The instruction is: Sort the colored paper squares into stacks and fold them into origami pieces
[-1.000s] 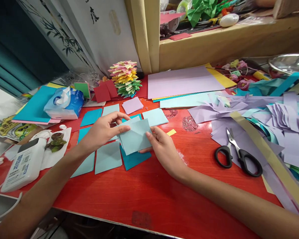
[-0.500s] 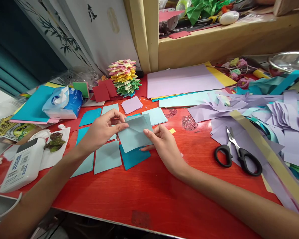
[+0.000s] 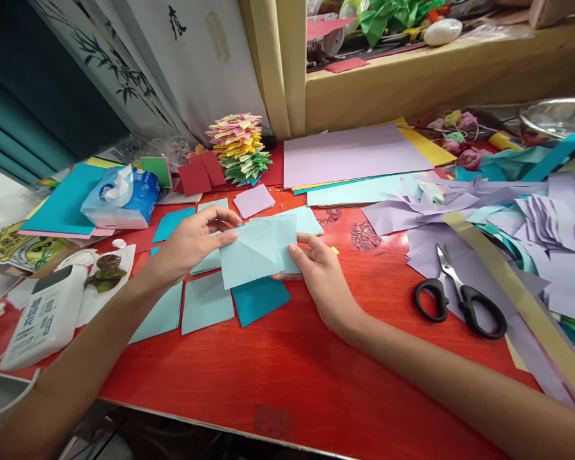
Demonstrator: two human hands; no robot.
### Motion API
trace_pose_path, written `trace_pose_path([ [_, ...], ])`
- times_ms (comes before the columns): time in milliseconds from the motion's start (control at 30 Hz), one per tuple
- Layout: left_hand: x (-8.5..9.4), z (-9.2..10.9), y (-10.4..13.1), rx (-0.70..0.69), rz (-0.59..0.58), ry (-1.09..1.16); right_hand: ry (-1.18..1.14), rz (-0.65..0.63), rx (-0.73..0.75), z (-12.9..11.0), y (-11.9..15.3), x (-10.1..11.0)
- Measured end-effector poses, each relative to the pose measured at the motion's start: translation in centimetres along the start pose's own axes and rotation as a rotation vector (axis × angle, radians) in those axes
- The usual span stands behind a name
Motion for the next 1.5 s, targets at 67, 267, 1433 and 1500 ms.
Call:
trace_pose_path([
  [67, 0.1, -0.1, -0.1, -0.009, -0.02, 0.015, -0.015, -0.012, 0.012, -0.1, 0.0, -0.1],
  [267, 0.6, -0.5, -0.1, 0.025, -0.04, 0.045, 0.02, 0.017, 0.005, -0.2, 0.0, 0.0],
  [1433, -0.5, 0.8, 0.1, -0.077, -0.068, 0.143, 0.152, -0.156, 0.019, -1.2, 0.3, -1.6],
  [1500, -0.5, 0.7, 0.1, -0.082, -0.061, 0.136, 0.145, -0.174, 0.008, -1.2, 0.3, -1.6],
])
Point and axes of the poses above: each hand's wrist, its own y-axis away from the middle knuckle, its own x-axis out of the back of the hand, z = x × y, the point moved 4 cm from there along -y, towards the middle knuckle, and after that the axes turned 13 degrees about -z, right-handed, at the moved point
